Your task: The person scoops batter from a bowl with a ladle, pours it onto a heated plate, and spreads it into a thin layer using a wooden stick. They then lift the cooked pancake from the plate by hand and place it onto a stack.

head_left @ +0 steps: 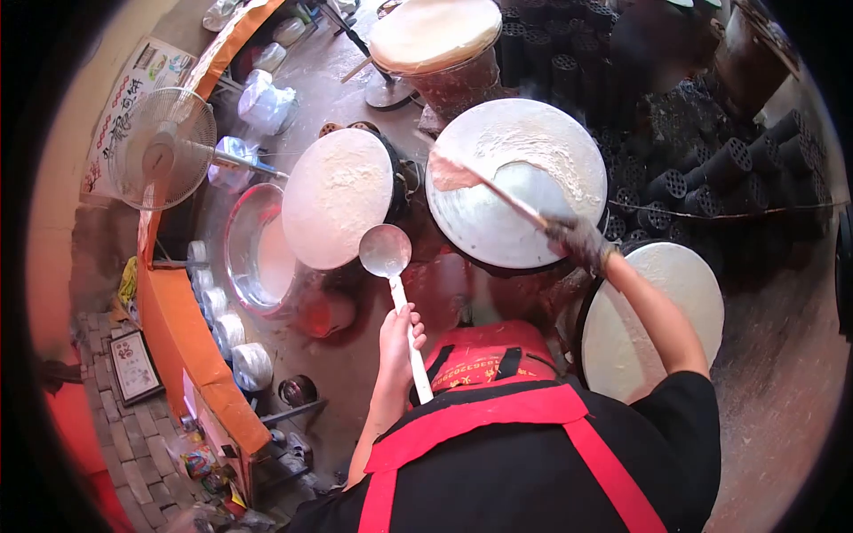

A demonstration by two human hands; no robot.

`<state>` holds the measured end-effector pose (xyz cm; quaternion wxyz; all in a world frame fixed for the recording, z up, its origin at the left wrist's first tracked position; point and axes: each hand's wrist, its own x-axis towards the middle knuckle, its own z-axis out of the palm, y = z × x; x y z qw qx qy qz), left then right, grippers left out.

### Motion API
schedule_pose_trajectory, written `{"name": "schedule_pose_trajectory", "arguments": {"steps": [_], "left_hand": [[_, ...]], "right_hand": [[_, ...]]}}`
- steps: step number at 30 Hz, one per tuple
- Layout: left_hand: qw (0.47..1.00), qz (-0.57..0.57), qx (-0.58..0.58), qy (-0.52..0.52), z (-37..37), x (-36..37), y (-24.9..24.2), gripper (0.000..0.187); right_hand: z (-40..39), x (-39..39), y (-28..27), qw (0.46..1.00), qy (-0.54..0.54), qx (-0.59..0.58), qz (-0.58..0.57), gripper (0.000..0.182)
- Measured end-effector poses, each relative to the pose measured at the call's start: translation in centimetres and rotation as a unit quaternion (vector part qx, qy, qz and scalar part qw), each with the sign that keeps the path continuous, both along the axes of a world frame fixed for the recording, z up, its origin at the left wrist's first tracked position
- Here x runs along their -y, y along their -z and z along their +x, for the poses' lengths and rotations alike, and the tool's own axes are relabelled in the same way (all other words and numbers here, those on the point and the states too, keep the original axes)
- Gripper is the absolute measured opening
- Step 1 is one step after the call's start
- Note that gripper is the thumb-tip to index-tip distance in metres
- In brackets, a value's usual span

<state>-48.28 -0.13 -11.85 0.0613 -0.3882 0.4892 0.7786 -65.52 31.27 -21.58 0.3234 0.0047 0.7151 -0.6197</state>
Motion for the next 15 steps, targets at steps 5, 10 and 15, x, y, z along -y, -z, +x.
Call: {"name": "schedule_pose_trajectory", "arguments": {"steps": [5, 10, 15], "left_hand": [[0.999, 0.012, 0.001, 0.051, -1.5, 0.8, 0.7, 0.012], [0.990, 0.035, -0.020, 0.134, -4.0, 2.9, 0.5, 0.013], [0.974, 0.066, -0.057, 0.210, -5.7, 6.5, 0.4, 0.016]], "right_hand": [[9.6, -3.3, -4.1, 0.998, 0.024, 0.038, 0.040, 0.034], [9.7, 3.9, 0.4, 0.886, 0.463, -0.003, -0.004, 0.034], [12.4, 10.5, 3.7, 0.951, 0.300, -0.071, 0.003, 0.031]]}}
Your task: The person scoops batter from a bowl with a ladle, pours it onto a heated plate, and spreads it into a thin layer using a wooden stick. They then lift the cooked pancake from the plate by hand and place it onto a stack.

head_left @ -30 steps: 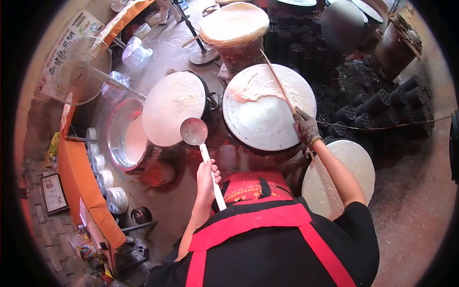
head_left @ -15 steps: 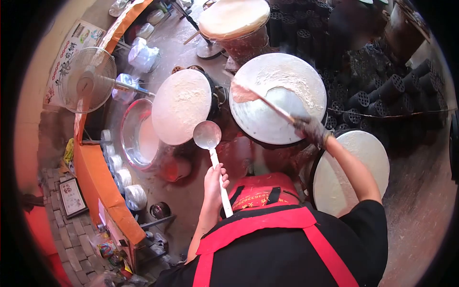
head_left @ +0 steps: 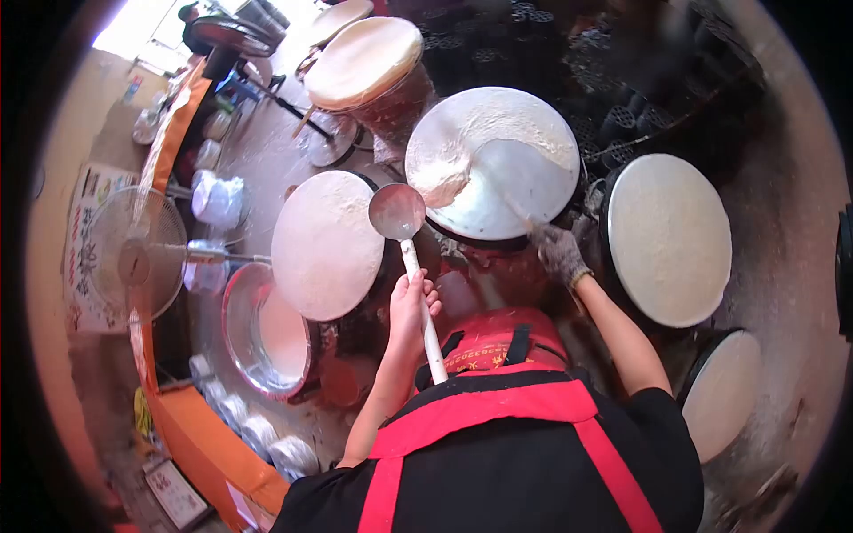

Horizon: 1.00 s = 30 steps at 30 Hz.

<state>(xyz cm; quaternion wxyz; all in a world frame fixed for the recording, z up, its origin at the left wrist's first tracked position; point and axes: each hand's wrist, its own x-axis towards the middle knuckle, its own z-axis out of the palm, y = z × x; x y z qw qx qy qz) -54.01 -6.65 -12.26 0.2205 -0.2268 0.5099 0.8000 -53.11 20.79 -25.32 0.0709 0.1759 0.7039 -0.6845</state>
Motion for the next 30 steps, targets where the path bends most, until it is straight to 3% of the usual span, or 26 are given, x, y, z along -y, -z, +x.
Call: {"name": "schedule_pose_trajectory", "arguments": {"steps": [2, 4, 6, 7, 10, 11, 12, 13, 15, 16, 17, 19, 20, 23, 24, 25, 27, 28, 29, 30], "left_hand": [[0.999, 0.011, 0.003, 0.040, -0.3, 2.1, 0.7, 0.013], [0.997, 0.021, 0.006, 0.074, -0.3, 4.7, 1.4, 0.012], [0.996, 0.019, 0.023, 0.083, 0.3, 7.5, 2.0, 0.013], [0.996, 0.016, 0.034, 0.086, 0.8, 8.9, 2.1, 0.013], [0.997, -0.001, 0.044, 0.070, 2.9, 12.5, 1.7, 0.014], [0.997, -0.005, 0.047, 0.061, 3.7, 13.6, 1.6, 0.014], [0.998, -0.001, 0.046, 0.049, 4.6, 14.9, 1.6, 0.014], [0.998, -0.003, 0.045, 0.044, 5.3, 16.0, 1.2, 0.015], [0.999, -0.028, 0.036, 0.002, 6.8, 17.7, 0.7, 0.017], [0.999, -0.035, 0.028, -0.023, 7.5, 18.5, 0.9, 0.018], [0.998, -0.036, 0.026, -0.043, 8.0, 19.0, 0.6, 0.018], [0.997, -0.042, 0.021, -0.065, 8.7, 20.2, 0.8, 0.018], [0.996, -0.044, 0.019, -0.068, 8.9, 20.5, 0.9, 0.018], [0.996, -0.045, 0.017, -0.069, 9.2, 21.3, 1.3, 0.018], [0.997, -0.041, 0.019, -0.063, 9.1, 21.3, 1.4, 0.018], [0.998, -0.036, 0.019, -0.057, 9.0, 21.2, 1.5, 0.018], [0.998, -0.036, 0.018, -0.045, 8.8, 20.4, 1.4, 0.017], [0.998, -0.034, 0.018, -0.041, 8.7, 20.0, 1.4, 0.017], [0.999, -0.034, 0.019, -0.036, 8.6, 19.6, 1.4, 0.017], [0.999, -0.024, 0.018, -0.031, 8.6, 19.1, 1.3, 0.016]], "right_hand": [[4.9, 0.7, -0.2, 0.992, -0.120, -0.018, 0.038, 0.033], [9.8, 2.5, -4.6, 0.984, -0.124, 0.000, 0.126, 0.032], [13.4, 4.9, -3.3, 0.993, -0.023, -0.009, 0.119, 0.031], [14.4, 6.6, -0.8, 0.996, 0.043, -0.016, 0.074, 0.031], [11.5, 13.1, 0.3, 0.984, 0.106, -0.080, -0.117, 0.040], [8.2, 16.0, 1.0, 0.921, 0.118, -0.107, -0.355, 0.047], [4.3, 18.3, 2.3, 0.960, 0.093, -0.189, -0.182, 0.035], [0.3, 20.6, 3.7, 0.962, 0.096, -0.249, 0.052, 0.023], [-6.9, 24.7, 3.9, 0.859, 0.113, -0.282, 0.413, 0.012], [-9.0, 26.3, 2.4, 0.973, 0.159, -0.148, 0.076, 0.013], [-10.4, 27.4, 1.4, 0.944, 0.184, 0.010, -0.272, 0.015], [-12.0, 28.7, 5.2, 0.963, 0.261, -0.066, -0.010, 0.016], [-12.2, 29.1, 6.7, 0.943, 0.291, -0.104, 0.124, 0.017], [-5.8, 27.2, 5.9, 0.911, 0.311, -0.207, 0.173, 0.015], [-3.3, 26.4, 3.6, 0.940, 0.323, -0.106, 0.012, 0.019], [-1.0, 25.3, 1.0, 0.934, 0.324, -0.004, -0.150, 0.024], [2.1, 22.7, -0.8, 0.921, 0.328, -0.014, -0.209, 0.025], [2.8, 21.3, -1.9, 0.907, 0.343, 0.043, -0.242, 0.028], [2.9, 20.4, -2.2, 0.916, 0.345, 0.007, -0.206, 0.024], [2.2, 19.8, -2.4, 0.892, 0.374, -0.001, -0.253, 0.021]]}}
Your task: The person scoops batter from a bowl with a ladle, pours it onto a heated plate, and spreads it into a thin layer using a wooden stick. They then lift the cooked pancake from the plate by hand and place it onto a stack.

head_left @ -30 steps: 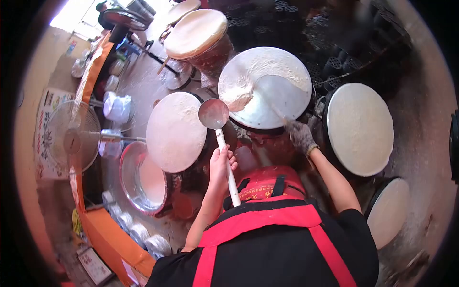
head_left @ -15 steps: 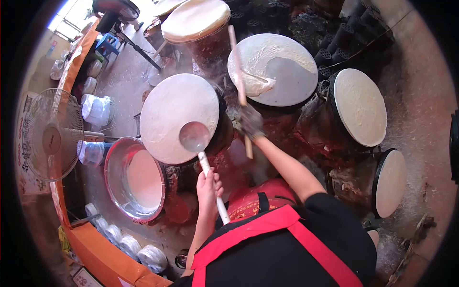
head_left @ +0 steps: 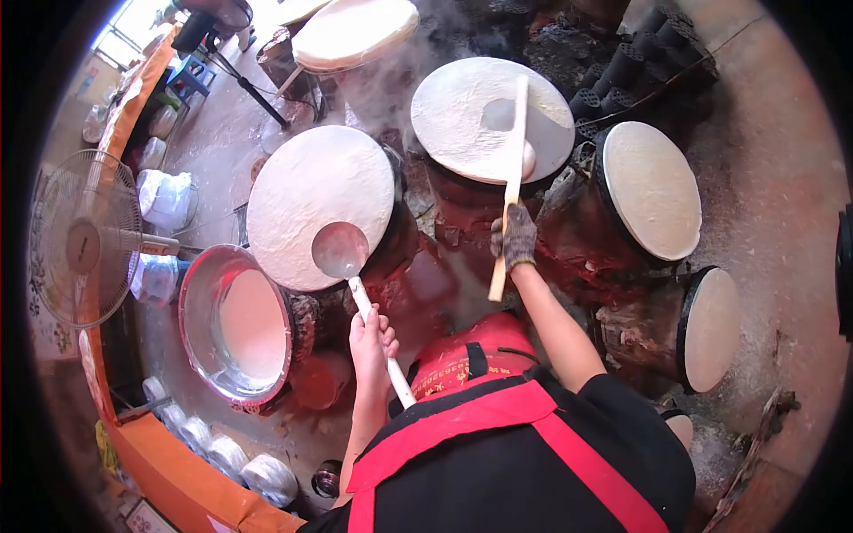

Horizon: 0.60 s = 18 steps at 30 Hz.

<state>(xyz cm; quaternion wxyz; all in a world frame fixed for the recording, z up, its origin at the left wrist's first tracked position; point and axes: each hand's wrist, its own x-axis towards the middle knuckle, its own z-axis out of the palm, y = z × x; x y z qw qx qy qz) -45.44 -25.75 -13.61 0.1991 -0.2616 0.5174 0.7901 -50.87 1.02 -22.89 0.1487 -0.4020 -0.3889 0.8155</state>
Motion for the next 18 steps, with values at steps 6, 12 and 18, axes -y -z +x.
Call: {"name": "schedule_pose_trajectory", "arguments": {"steps": [6, 12, 18], "left_hand": [[0.998, 0.035, -0.008, 0.042, -0.9, -4.2, -0.6, 0.013], [0.998, 0.011, -0.031, 0.062, -1.0, -8.2, -1.1, 0.013], [0.997, 0.033, -0.017, 0.066, -1.3, -12.7, -0.3, 0.015]], "right_hand": [[-4.6, 1.9, 2.4, 0.990, -0.098, -0.055, 0.083, 0.023], [3.6, -7.3, 1.5, 0.977, -0.209, 0.014, 0.046, 0.030], [1.2, -8.4, 0.7, 0.961, -0.254, 0.019, 0.104, 0.024]]}}
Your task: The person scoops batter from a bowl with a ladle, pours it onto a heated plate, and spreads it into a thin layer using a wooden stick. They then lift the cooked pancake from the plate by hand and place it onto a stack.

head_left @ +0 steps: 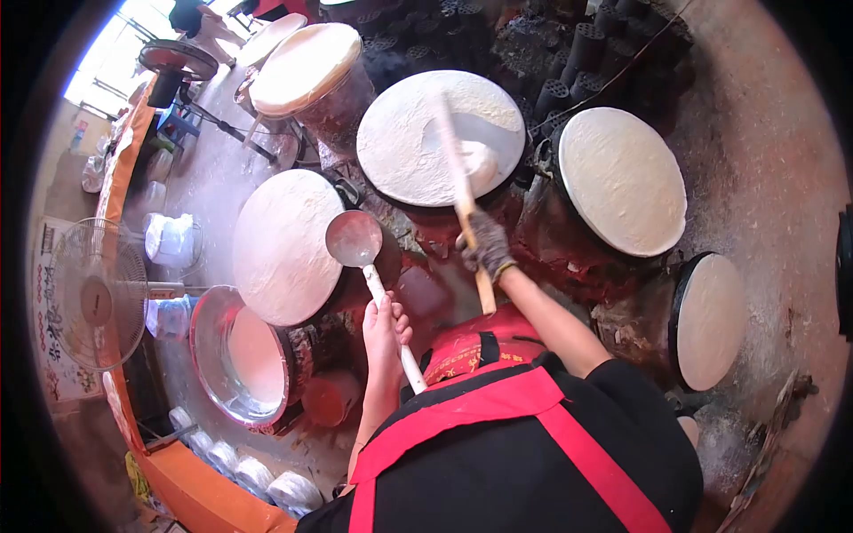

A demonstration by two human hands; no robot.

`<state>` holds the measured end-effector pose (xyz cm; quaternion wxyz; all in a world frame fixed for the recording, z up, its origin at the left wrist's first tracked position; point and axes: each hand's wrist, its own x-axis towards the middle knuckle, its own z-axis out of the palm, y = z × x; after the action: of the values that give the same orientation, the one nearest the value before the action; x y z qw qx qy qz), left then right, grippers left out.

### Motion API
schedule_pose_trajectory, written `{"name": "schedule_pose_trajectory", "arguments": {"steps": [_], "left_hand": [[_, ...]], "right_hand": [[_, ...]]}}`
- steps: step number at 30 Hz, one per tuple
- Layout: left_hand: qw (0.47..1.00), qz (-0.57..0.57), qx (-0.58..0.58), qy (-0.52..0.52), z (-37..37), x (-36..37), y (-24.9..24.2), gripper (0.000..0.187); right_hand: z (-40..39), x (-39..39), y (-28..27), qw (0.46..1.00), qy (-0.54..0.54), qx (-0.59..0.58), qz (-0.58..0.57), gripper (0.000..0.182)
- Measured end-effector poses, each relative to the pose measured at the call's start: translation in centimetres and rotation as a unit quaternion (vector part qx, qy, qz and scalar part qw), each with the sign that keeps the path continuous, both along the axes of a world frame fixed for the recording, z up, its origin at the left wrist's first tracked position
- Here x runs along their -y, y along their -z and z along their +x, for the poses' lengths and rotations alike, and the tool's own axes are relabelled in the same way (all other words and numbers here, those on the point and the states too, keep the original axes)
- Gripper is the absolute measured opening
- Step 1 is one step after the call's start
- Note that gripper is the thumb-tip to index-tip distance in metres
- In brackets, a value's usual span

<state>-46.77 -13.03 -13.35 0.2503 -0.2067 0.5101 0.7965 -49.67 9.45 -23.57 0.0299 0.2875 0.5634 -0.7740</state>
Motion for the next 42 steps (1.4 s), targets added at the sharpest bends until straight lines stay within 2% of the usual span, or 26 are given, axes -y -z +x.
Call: {"name": "schedule_pose_trajectory", "arguments": {"steps": [3, 4, 6, 7, 9, 11, 12, 15, 16, 18, 19, 20, 21, 23, 24, 25, 26, 27, 28, 29, 31, 34, 35, 37, 40, 42], "left_hand": [[1.000, 0.005, 0.007, 0.008, -0.6, -2.3, -0.3, 0.014], [1.000, -0.003, 0.004, 0.009, -0.7, -3.1, -0.5, 0.014], [1.000, -0.014, 0.001, 0.005, -0.8, -4.6, -0.9, 0.013], [1.000, -0.012, 0.003, 0.002, -0.6, -5.2, -0.8, 0.013], [1.000, -0.009, 0.003, -0.001, -0.8, -6.5, -0.7, 0.013], [1.000, -0.012, 0.004, -0.004, -0.9, -7.8, -0.7, 0.012], [1.000, -0.013, 0.006, -0.007, -0.8, -8.4, -0.7, 0.012], [1.000, -0.004, 0.004, -0.021, -0.7, -9.6, -0.6, 0.012], [0.999, -0.011, 0.008, -0.030, -0.5, -9.8, -0.8, 0.012], [0.999, -0.024, 0.013, -0.046, -0.4, -10.3, -1.2, 0.012], [0.998, -0.029, 0.008, -0.049, -0.4, -10.3, -1.2, 0.012], [0.998, -0.033, 0.003, -0.049, -0.3, -10.2, -1.2, 0.012], [0.998, -0.034, -0.003, -0.046, -0.4, -10.2, -1.2, 0.012], [0.999, -0.028, -0.014, -0.030, -0.7, -9.7, -0.9, 0.014], [0.999, -0.038, -0.023, -0.027, -0.9, -9.7, -1.3, 0.016], [0.998, -0.046, -0.030, -0.022, -1.0, -9.7, -1.7, 0.018], [0.998, -0.053, -0.039, -0.014, -1.2, -9.4, -1.6, 0.022], [0.997, -0.067, -0.036, -0.013, -1.3, -9.2, -1.9, 0.024], [0.998, -0.053, -0.033, -0.003, -1.5, -9.0, -2.3, 0.025], [0.999, -0.042, -0.030, 0.004, -1.7, -8.5, -2.6, 0.026], [0.999, -0.024, -0.033, 0.012, -1.9, -7.5, -2.4, 0.026], [0.998, -0.029, -0.064, -0.003, -2.1, -6.7, -2.0, 0.021], [0.998, -0.033, -0.054, 0.003, -2.3, -6.5, -2.1, 0.021], [0.998, -0.043, -0.035, 0.011, -3.0, -6.1, -2.2, 0.020], [0.998, 0.036, -0.006, 0.050, -3.5, -4.4, -1.3, 0.016], [0.997, 0.053, 0.020, 0.051, -3.5, -3.9, -1.3, 0.013]], "right_hand": [[1.9, -1.5, 2.1, 0.980, -0.177, 0.049, 0.080, 0.039], [3.5, -3.6, 1.8, 0.974, -0.192, 0.044, 0.111, 0.038], [5.3, -8.5, 2.1, 0.984, -0.159, 0.053, 0.063, 0.034], [5.7, -10.4, 2.4, 0.992, -0.108, 0.069, -0.020, 0.033], [5.3, -11.7, 0.6, 0.994, 0.003, 0.051, -0.092, 0.028], [3.4, -11.5, 1.1, 0.986, 0.022, 0.051, -0.155, 0.027], [2.7, -10.5, 0.3, 0.994, 0.017, 0.021, -0.102, 0.028], [3.9, -11.6, -1.4, 0.981, -0.195, 0.013, 0.006, 0.031], [4.5, -13.3, 1.8, 0.968, -0.215, -0.059, 0.115, 0.031], [4.5, -16.4, 5.8, 0.971, -0.183, -0.059, 0.140, 0.030], [3.8, -17.3, 6.3, 0.990, -0.130, 0.017, 0.054, 0.029], [2.9, -17.3, 2.0, 0.989, -0.062, 0.071, -0.111, 0.027], [1.6, -17.1, 1.0, 0.983, -0.014, 0.049, -0.178, 0.021], [-1.4, -16.1, 1.9, 0.989, 0.046, -0.009, -0.139, 0.021], [-3.5, -17.1, 4.8, 0.922, -0.021, -0.010, -0.387, 0.022], [-7.6, -14.7, 12.3, 0.957, 0.093, -0.115, -0.249, 0.023], [-7.2, -13.3, 7.8, 0.997, 0.029, -0.059, 0.040, 0.025], [-6.6, -11.7, 2.5, 0.946, -0.027, 0.046, 0.321, 0.033], [-6.0, -11.5, 2.1, 0.931, -0.052, -0.006, 0.362, 0.036], [-4.9, -11.8, 1.2, 0.937, -0.072, -0.042, 0.340, 0.040], [-2.5, -11.8, 0.8, 0.915, 0.048, -0.161, 0.368, 0.043], [-2.4, -8.5, 2.8, 0.936, 0.208, -0.146, 0.245, 0.044], [-2.7, -7.3, 0.8, 0.949, 0.161, -0.080, 0.257, 0.043], [-5.0, -4.8, 2.0, 0.942, 0.134, -0.120, 0.283, 0.043], [-7.4, -4.8, 4.6, 0.968, -0.024, -0.169, 0.185, 0.041], [-5.5, -6.7, 4.9, 0.975, 0.041, -0.204, 0.080, 0.040]]}}
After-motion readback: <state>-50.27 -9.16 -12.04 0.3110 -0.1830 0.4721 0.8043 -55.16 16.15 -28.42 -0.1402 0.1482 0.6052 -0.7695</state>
